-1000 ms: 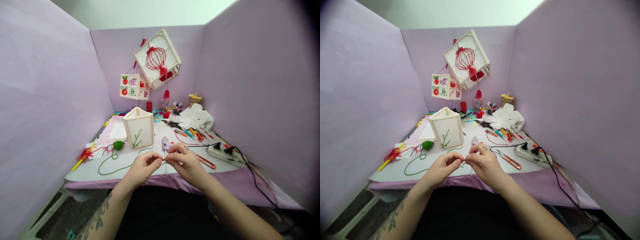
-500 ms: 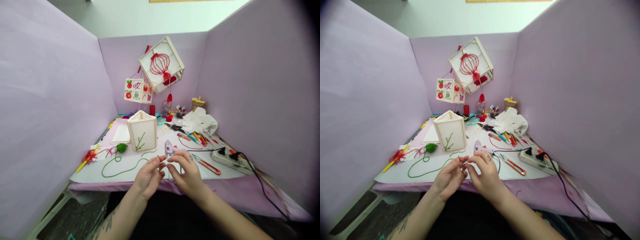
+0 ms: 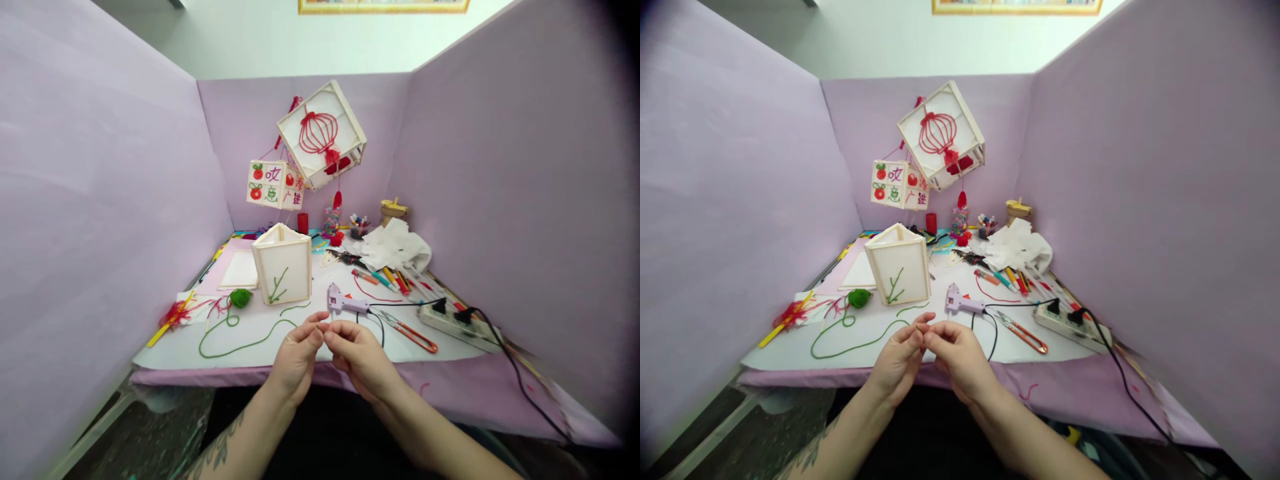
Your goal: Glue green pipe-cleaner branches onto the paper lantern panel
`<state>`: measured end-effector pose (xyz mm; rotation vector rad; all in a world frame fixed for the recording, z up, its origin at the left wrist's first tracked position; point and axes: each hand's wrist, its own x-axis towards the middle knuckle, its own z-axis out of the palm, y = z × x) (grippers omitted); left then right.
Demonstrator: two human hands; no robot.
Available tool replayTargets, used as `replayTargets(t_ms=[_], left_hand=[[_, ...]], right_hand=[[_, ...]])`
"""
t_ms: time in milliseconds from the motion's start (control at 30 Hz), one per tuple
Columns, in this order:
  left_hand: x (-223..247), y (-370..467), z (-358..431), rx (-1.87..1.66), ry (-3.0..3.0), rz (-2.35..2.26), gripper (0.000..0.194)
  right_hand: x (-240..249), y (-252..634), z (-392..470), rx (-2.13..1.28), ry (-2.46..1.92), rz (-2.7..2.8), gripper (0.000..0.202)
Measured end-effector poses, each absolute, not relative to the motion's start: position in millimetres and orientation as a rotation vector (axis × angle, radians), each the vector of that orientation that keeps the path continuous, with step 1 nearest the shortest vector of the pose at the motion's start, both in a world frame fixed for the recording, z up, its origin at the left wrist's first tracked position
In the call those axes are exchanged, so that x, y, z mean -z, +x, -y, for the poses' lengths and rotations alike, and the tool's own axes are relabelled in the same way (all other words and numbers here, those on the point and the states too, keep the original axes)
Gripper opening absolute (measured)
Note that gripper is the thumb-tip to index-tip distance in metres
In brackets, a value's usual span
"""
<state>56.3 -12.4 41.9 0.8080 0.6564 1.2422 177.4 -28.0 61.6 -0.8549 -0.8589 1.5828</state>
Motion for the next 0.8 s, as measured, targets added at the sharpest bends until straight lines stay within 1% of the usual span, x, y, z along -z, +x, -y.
replayTargets(t_ms=[300,567,800], left_hand=[[-37,58,13,-1.26,0.844,-0.708,0.029],[-33,59,12,-1.278,0.782,-0.757,0.029],[-32,59,13,-1.232,0.704,-0.699,0.029]], right_hand=[[-55,174,27,-1.531,-0.896,0.791,0.033],[-50,167,25,-1.363,-0.934,0.822,0.025],[-50,168,25,-1.428,-0.897,0.779,0.022]])
